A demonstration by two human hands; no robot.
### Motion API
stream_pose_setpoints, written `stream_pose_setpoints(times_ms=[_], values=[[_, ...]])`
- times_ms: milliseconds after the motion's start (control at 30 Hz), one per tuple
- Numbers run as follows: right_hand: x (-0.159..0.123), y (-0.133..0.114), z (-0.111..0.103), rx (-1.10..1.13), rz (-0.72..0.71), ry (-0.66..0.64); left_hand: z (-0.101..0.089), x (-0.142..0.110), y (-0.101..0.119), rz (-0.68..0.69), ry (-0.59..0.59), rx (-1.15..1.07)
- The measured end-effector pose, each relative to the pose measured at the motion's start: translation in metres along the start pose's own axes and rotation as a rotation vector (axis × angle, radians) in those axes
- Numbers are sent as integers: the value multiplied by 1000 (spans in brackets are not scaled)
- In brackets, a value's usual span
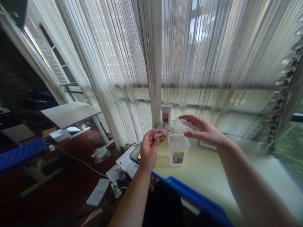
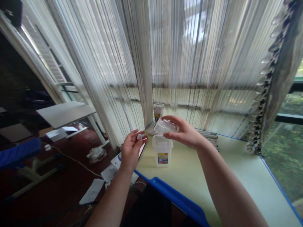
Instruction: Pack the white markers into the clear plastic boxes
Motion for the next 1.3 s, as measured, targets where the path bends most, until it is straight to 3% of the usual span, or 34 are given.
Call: stream_pose_setpoints(times_ms=[200, 367, 633, 800, 1033, 1167, 1300], values=[[-3, 2, 13, -45, 12, -20, -3, 1, -10, -64, 59, -90], [-3, 3, 17, -91, -2, -65, -5, 2, -10, -70, 71, -8], [0, 2, 22, -310, -82, -5, -6, -3, -3, -34, 87, 73], [0, -2, 27, -342, -13, 42, -3, -6, -1, 7, 78, 146], [-6, 19, 14, -375, 211, 149, 10, -19, 2, 266, 98, 392], [-7, 29, 14, -295, 174, 143, 25, -30, -12, 276, 106, 439], [-6, 32, 22, -234, 52, 62, 36, -38, -34, 233, 177, 304]])
Point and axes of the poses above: each hand's wrist, its own x-axis towards the middle knuckle, its own z-axis out of the palm, y = z × x, the point moved 7 cm from there along x, towards the middle knuckle, and after that the axes turned 13 degrees about -z, right-handed, at the moved point
